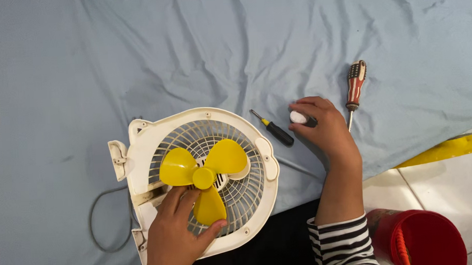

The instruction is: The person attaches a yellow fan blade to the motor shaft of a white fan housing, then uses a screwdriver to tighten the central nut. The person rotates the fan to access the back and continues tightening the nut from the opposite side.

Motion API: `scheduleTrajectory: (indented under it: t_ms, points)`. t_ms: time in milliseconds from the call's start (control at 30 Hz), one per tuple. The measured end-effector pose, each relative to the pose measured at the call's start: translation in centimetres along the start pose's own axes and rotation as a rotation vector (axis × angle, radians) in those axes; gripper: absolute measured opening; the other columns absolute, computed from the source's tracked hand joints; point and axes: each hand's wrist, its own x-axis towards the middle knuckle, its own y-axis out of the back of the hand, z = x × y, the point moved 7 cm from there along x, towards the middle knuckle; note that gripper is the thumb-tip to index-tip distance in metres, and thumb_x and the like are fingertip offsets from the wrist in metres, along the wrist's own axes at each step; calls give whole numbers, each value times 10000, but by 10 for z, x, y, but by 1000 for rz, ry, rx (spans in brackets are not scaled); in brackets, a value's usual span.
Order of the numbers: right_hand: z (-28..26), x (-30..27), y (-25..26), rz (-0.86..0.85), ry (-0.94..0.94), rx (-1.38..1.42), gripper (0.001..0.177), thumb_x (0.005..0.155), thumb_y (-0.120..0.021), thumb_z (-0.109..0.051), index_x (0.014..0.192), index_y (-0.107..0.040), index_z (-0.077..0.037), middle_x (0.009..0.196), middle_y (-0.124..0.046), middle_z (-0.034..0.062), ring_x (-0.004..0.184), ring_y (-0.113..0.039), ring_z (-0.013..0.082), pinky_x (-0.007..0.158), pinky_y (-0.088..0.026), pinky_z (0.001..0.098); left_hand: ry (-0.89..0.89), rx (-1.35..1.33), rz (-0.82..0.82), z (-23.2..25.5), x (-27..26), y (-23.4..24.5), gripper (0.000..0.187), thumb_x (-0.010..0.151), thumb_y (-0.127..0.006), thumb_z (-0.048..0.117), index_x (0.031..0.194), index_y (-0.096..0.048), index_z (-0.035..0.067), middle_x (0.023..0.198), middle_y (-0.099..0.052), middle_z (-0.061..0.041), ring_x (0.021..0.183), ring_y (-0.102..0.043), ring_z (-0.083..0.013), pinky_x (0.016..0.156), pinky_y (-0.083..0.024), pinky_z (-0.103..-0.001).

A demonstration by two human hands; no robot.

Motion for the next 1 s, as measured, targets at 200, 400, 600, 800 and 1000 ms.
scheduleTrajectory:
  t_ms: [200, 400, 600, 800, 1000]
  points:
    - [24, 1, 0, 34, -181, 200, 388, 832, -822, -124, 1207, -724, -106, 1162, -715, 42, 1015, -687, 226, 846, -566, 329, -26, 10, 18, -2, -2, -2, 811, 621, -866, 541, 1238, -647, 62, 1306, -589, -170, 1188, -612, -353, 903, -544, -456]
    - [37, -3, 24, 368, -198, 57, 351, 917, -789, -92, 1258, -710, -109, 1251, -710, 66, 1125, -647, 254, 893, -576, 346, -9, 44, -18, -2, -1, -4, 846, 616, -870, 543, 1281, -644, 72, 1304, -583, -176, 1218, -595, -360, 907, -537, -465]
    - [4, -4, 25, 361, 119, -299, 346, 829, -792, -15, 1166, -780, -94, 1243, -720, 113, 1140, -620, 293, 972, -531, 412, -1, 35, 56, 1, -3, 1, 791, 592, -879, 515, 1212, -668, 72, 1288, -606, -161, 1190, -611, -349, 899, -544, -456]
    - [12, -7, 12, 98, -73, -54, 287, 841, -748, -24, 1122, -764, -83, 1037, -744, 115, 870, -719, 251, 776, -560, 345, 22, 24, 87, 5, -3, 0, 828, 570, -888, 581, 1186, -686, 66, 1286, -613, -132, 1148, -639, -337, 882, -558, -443]
    - [13, -3, 6, 81, -96, -85, 178, 892, -762, -28, 1069, -771, -48, 982, -735, 138, 848, -717, 265, 764, -549, 355, -71, 24, 126, 14, -1, 6, 850, 557, -882, 609, 1191, -696, 74, 1321, -569, -127, 1149, -639, -353, 853, -558, -447]
